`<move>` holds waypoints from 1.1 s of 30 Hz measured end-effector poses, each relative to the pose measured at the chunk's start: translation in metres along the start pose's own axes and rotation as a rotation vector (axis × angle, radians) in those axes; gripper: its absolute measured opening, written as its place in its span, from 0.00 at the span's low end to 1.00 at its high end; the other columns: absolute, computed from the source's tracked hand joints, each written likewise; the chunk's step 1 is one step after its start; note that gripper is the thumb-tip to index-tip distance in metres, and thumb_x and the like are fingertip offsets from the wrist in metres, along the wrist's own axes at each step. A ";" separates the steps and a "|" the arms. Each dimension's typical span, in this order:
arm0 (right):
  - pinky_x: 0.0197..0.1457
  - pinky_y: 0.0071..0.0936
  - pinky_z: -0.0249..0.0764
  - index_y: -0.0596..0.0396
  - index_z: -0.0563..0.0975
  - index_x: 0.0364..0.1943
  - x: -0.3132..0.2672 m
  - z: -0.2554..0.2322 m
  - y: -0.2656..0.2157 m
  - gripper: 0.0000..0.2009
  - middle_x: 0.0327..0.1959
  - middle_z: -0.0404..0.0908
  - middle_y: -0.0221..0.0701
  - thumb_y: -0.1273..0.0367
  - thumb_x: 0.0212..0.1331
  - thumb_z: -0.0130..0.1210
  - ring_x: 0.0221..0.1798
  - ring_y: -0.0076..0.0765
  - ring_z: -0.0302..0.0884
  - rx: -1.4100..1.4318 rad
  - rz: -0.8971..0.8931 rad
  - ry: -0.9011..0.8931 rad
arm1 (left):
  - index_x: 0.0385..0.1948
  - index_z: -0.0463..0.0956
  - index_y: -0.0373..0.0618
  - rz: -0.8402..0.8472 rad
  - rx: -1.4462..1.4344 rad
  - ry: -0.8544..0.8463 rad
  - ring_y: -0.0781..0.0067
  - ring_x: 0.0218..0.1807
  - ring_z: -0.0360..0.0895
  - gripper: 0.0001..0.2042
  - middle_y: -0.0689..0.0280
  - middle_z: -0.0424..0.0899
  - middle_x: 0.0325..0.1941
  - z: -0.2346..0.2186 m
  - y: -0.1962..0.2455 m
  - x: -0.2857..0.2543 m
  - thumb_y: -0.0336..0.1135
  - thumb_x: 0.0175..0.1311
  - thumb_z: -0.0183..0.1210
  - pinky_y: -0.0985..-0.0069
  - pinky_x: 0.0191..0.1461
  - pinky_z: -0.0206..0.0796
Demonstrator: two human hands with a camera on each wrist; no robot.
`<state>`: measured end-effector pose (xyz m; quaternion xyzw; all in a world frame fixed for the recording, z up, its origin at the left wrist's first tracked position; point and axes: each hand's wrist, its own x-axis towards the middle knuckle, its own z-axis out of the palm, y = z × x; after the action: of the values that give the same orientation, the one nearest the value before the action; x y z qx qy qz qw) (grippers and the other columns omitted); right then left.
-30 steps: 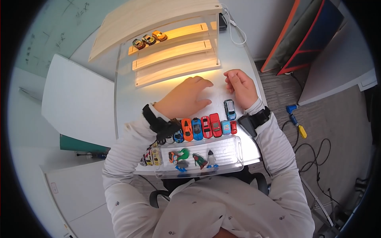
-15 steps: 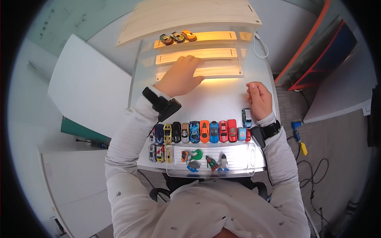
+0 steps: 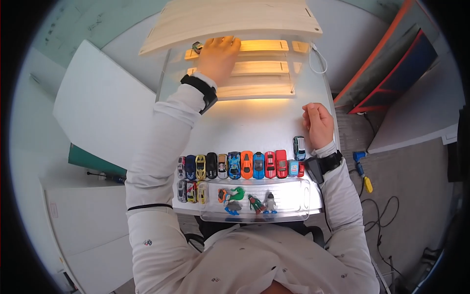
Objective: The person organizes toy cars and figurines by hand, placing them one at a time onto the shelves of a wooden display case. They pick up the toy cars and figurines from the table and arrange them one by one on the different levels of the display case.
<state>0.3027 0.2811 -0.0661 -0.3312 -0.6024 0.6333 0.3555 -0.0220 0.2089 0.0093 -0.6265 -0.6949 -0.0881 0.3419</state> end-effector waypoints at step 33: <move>0.32 0.16 0.67 0.58 0.82 0.39 0.001 -0.003 0.001 0.16 0.27 0.76 0.22 0.59 0.75 0.54 0.27 0.14 0.68 0.054 -0.024 -0.050 | 0.36 0.75 0.43 0.595 -0.621 -0.250 0.67 0.40 0.78 0.08 0.66 0.76 0.35 -0.083 0.147 -0.046 0.32 0.55 0.60 0.73 0.44 0.73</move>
<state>0.3046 0.2840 -0.0668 -0.2984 -0.5976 0.6531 0.3567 0.1439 0.1548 -0.0001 -0.8780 -0.4608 -0.1141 0.0614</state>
